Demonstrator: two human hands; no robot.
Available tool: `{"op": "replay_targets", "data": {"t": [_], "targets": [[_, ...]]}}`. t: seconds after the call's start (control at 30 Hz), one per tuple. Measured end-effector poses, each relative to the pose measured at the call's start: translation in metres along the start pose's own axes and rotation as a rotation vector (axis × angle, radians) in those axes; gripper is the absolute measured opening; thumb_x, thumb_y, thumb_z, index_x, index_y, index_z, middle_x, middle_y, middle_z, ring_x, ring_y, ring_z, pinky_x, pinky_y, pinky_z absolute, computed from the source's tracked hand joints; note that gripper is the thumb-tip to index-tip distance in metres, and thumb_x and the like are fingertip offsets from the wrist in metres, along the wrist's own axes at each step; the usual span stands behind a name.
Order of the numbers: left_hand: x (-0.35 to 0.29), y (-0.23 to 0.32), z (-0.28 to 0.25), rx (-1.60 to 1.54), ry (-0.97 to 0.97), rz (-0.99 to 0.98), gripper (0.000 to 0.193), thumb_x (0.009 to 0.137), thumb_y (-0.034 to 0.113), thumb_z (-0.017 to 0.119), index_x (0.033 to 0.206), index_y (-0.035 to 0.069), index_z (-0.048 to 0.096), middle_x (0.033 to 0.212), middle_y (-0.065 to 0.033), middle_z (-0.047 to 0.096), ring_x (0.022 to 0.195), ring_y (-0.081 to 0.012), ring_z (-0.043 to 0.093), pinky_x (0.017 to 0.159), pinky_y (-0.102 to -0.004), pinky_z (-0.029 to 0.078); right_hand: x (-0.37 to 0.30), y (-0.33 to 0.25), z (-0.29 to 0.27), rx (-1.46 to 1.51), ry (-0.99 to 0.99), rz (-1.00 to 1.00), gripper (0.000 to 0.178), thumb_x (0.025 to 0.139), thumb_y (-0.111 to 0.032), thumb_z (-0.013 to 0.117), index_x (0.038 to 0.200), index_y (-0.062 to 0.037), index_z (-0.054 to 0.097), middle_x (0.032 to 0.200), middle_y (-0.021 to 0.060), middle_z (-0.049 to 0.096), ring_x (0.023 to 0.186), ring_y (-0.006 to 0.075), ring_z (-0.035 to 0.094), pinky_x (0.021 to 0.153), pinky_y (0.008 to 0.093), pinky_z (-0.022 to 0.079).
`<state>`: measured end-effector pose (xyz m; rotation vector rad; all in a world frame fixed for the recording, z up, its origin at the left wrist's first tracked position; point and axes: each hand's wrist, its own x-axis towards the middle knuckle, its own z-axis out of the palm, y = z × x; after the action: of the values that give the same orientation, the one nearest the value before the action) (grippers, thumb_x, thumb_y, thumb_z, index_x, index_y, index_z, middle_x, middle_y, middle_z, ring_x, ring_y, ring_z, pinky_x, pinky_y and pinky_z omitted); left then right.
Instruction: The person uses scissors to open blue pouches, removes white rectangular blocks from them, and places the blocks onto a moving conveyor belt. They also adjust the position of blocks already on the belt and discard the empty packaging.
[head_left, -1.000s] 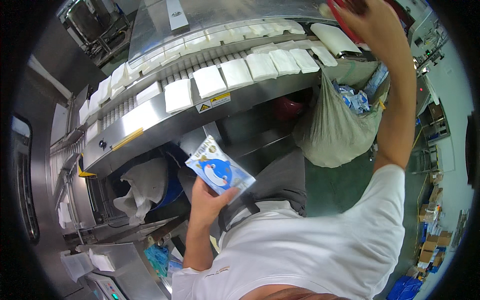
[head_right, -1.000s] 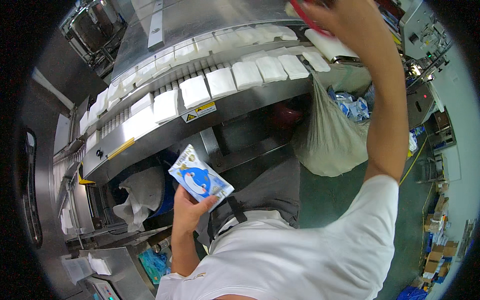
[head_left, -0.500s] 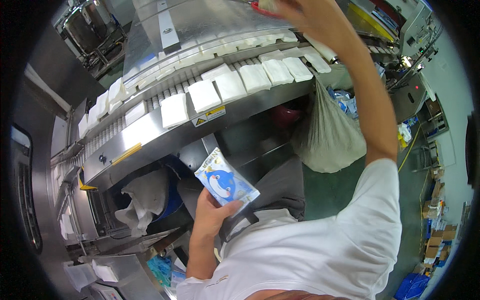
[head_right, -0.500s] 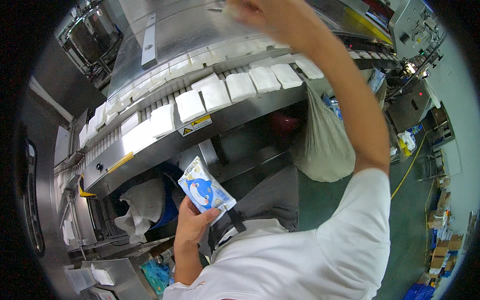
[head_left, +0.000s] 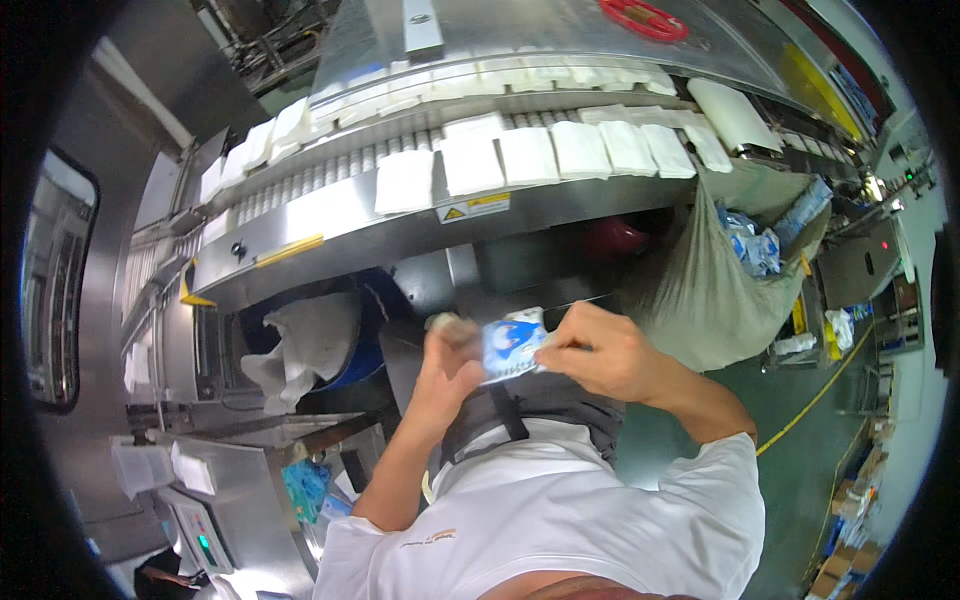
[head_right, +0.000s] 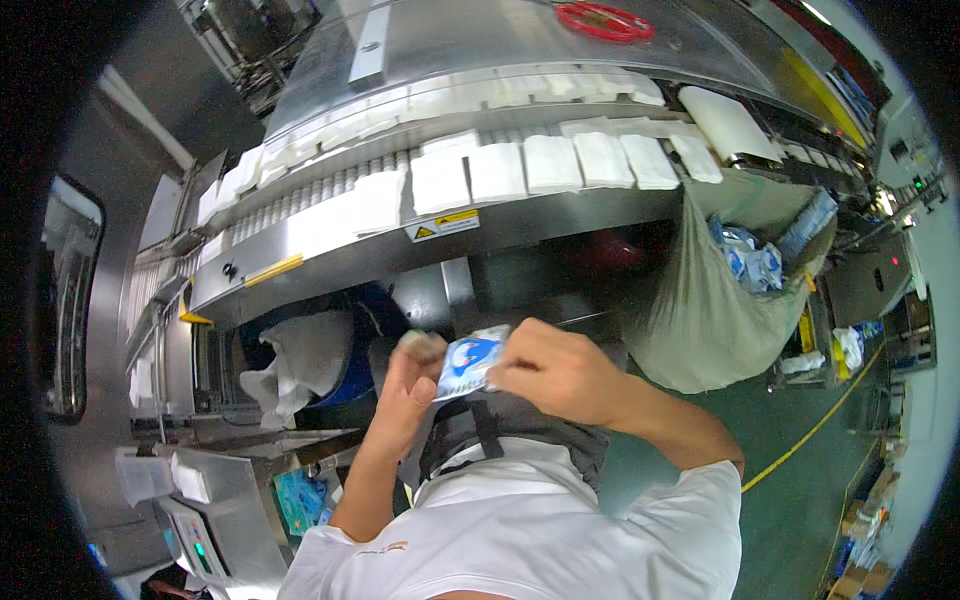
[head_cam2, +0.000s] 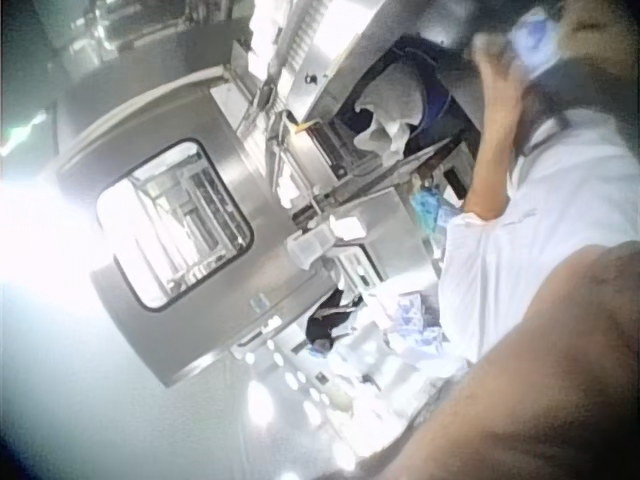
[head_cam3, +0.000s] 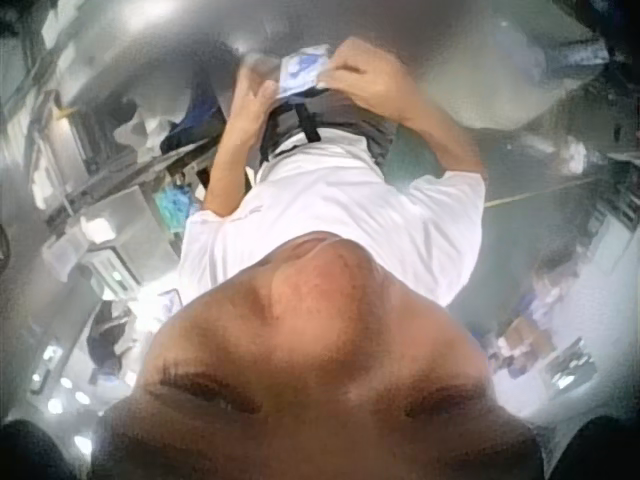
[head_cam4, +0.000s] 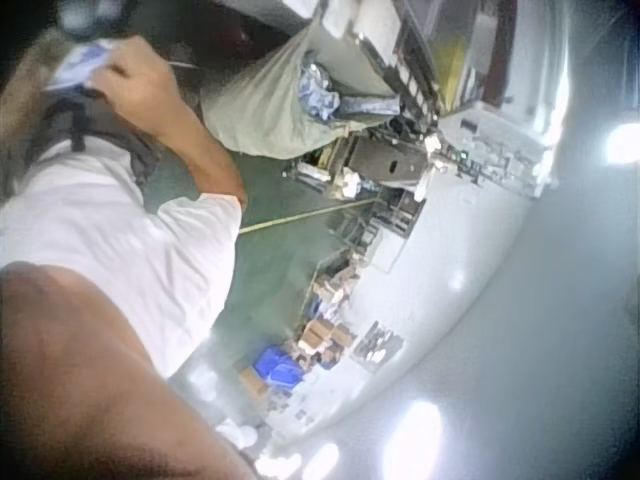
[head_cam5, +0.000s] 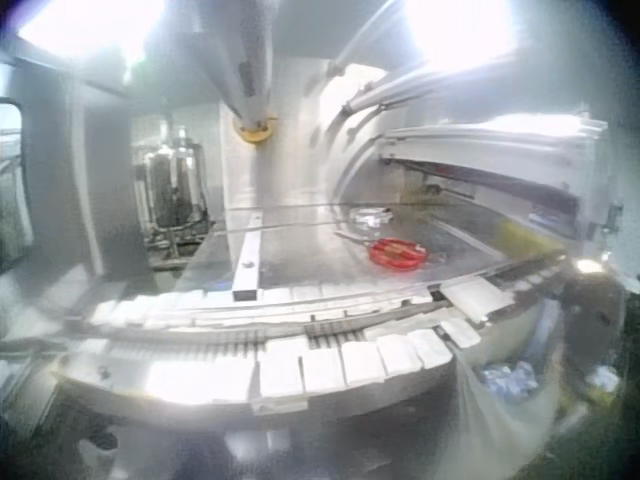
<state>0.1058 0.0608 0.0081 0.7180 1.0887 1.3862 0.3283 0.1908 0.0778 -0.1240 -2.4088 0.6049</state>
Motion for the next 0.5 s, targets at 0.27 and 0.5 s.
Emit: {"op": "replay_targets", "data": {"t": [0.27,0.5], "targets": [[0.002,0.021,0.027,0.547,0.053,0.539,0.012,0.087,0.007,0.079,0.093,-0.001,0.074,0.088,-0.0082,0.071,0.080,-0.0191,0.067,0.071,-0.0298,0.051,0.004,-0.014,0.016,0.265,0.028,0.385,0.019,0.081,0.000,0.080,0.098,-0.0052,0.078,0.078,0.0058,0.055,0.067,0.0182,0.056,0.057,0.0306,0.044],[0.024,0.037,0.016,0.090,0.240,0.441,0.009,0.098,0.010,0.071,0.098,0.001,0.072,0.090,-0.0026,0.071,0.079,-0.0084,0.064,0.071,-0.0246,0.051,-0.008,-0.020,0.032,0.204,0.343,0.148,0.023,0.077,0.003,0.080,0.099,-0.0021,0.078,0.078,0.0071,0.058,0.069,0.0197,0.057,0.059,0.0327,0.045]]}}
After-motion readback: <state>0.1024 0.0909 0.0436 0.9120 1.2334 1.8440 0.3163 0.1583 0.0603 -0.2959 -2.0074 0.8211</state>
